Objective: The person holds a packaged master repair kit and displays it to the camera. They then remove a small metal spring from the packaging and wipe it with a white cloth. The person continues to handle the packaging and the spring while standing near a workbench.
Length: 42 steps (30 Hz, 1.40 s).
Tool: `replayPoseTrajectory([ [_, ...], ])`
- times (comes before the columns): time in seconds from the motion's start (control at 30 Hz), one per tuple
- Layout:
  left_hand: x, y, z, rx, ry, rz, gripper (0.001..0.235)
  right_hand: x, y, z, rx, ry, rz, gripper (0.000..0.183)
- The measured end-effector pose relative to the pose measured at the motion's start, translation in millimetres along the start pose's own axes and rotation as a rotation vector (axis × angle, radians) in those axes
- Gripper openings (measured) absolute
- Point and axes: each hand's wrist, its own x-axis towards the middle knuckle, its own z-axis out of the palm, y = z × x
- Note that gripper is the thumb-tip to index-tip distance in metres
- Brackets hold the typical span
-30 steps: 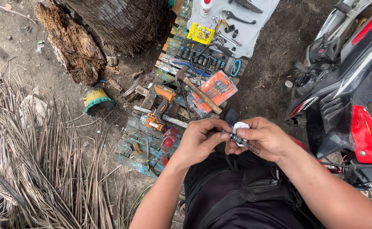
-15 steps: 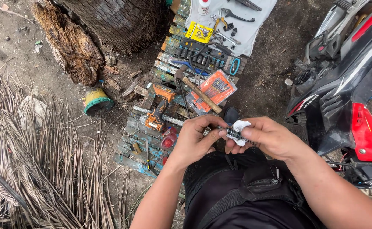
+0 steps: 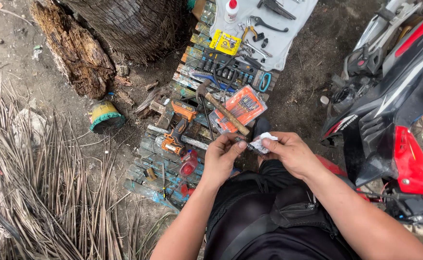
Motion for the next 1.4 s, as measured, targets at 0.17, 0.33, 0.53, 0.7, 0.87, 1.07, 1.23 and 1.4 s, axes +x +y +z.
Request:
replayPoseTrajectory([
  [0.17, 57.5, -15.1, 22.0, -0.081, 0.092, -0.103, 0.035, 61.6, -25.2, -38.9, -0.228, 0.024, -0.052, 0.031],
  [0.33, 129.4, 11.7, 62.0, 0.277, 0.239, -0.067, 0.045, 149.1, -26.9, -66.7, -0.364, 0.001, 0.055, 0.034],
  [0.53, 208.1, -6.0, 89.1, 0.864, 0.332, 0.327, 0.036, 198.8, -125.9, -32.4, -0.418, -0.116, 0.166, 0.028],
  [0.7, 241.7, -2.6, 100.4, 0.733, 0.383, 0.012, 0.055, 258.2, -97.2, -53.0, -0.030, -0.073, 0.274, 0.017],
  [0.87, 263.5, -16.9, 101.6, 0.561, 0.508, -0.200, 0.070, 304.5, -64.5, -73.3, 0.001, -0.027, 0.306, 0.029],
  [1.07, 282.8, 3.1, 97.4, 0.318, 0.557, -0.353, 0.058, 348.4, -59.1, -81.9, 0.201, 0.009, 0.400, 0.039],
  [1.23, 292.5, -17.9, 91.3, 0.301, 0.566, -0.525, 0.049, 340.9, -49.5, -66.9, 0.126, -0.087, 0.337, 0.049],
  [1.4, 304.8, -33.1, 103.2, 0.366, 0.602, -0.578, 0.052, 359.2, -40.6, -68.5, 0.158, 0.098, 0.287, 0.069],
])
